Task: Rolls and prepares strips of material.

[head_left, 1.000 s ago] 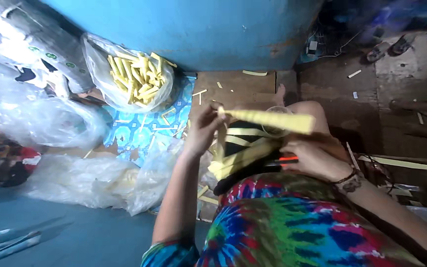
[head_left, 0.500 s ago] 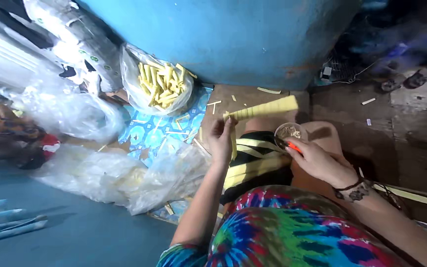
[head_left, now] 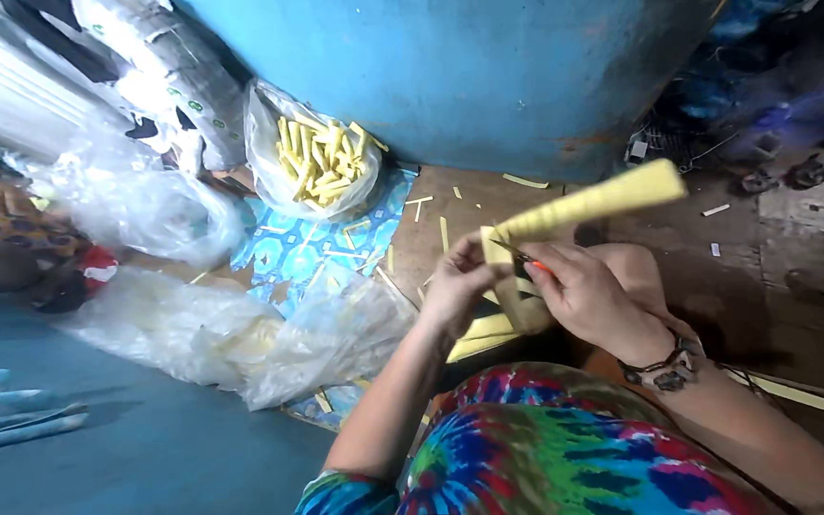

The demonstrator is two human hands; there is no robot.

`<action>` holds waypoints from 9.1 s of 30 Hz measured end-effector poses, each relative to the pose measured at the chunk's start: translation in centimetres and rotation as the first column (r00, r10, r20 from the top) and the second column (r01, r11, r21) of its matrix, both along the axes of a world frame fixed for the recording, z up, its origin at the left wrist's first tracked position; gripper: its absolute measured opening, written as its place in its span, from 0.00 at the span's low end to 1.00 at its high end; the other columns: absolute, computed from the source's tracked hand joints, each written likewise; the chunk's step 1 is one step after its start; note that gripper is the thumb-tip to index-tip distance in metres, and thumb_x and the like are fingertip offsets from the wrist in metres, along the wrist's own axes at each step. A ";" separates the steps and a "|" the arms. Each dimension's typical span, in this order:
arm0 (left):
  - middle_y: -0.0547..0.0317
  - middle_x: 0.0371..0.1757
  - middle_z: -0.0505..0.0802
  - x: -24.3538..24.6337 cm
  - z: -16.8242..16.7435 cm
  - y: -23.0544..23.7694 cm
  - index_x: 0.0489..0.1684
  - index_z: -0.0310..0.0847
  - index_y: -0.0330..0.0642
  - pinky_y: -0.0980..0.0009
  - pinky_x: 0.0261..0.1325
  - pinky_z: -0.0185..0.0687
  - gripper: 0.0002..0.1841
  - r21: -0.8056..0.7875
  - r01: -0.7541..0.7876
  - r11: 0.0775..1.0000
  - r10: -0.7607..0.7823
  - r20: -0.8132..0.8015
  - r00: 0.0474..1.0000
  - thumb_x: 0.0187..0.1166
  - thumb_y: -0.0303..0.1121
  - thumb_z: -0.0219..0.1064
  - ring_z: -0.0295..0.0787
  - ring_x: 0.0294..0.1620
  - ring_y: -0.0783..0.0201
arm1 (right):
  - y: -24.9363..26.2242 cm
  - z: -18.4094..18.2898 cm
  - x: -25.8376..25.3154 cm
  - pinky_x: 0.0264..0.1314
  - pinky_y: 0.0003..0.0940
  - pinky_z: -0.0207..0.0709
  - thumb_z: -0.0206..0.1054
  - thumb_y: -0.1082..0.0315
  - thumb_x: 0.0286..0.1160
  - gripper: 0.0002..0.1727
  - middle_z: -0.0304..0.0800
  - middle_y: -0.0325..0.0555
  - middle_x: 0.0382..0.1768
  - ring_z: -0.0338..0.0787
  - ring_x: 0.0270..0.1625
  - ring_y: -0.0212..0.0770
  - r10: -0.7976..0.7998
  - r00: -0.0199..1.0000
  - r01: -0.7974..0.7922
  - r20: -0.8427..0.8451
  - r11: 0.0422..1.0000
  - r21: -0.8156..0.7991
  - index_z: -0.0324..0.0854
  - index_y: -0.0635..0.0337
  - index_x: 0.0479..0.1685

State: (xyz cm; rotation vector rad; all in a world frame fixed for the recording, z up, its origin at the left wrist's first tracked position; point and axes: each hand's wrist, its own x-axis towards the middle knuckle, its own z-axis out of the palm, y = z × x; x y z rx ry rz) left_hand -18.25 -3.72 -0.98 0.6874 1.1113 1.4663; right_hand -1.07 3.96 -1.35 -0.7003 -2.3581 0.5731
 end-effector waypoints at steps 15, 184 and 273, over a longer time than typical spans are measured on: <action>0.68 0.45 0.95 -14.3 4.4 -10.8 0.49 0.88 0.43 0.75 0.50 0.91 0.13 0.569 -0.336 0.751 0.645 -0.523 0.557 0.69 0.18 0.73 0.92 0.43 0.76 | 0.3 -7.7 6.8 0.46 0.58 0.83 0.54 0.66 0.87 0.21 0.90 0.61 0.38 0.89 0.36 0.55 0.278 0.887 0.002 0.368 0.795 -0.606 0.79 0.71 0.69; 0.51 0.34 0.92 -7.2 -6.9 -4.5 0.41 0.89 0.30 0.67 0.41 0.85 0.10 0.346 -0.198 0.917 0.397 -0.835 0.380 0.84 0.27 0.62 0.87 0.31 0.66 | 1.5 -2.1 3.7 0.35 0.10 0.70 0.54 0.52 0.88 0.19 0.79 0.22 0.28 0.74 0.30 0.11 0.298 0.946 -0.309 -0.127 0.713 -0.629 0.83 0.54 0.39; 0.62 0.27 0.93 4.0 0.5 0.4 0.36 0.89 0.36 0.76 0.30 0.86 0.04 0.300 0.003 0.954 0.130 -0.422 0.897 0.69 0.22 0.77 0.86 0.23 0.74 | -0.6 1.7 4.2 0.52 0.26 0.87 0.71 0.74 0.76 0.07 0.95 0.50 0.42 0.93 0.47 0.35 0.061 0.900 0.073 -0.432 0.955 0.287 0.90 0.68 0.45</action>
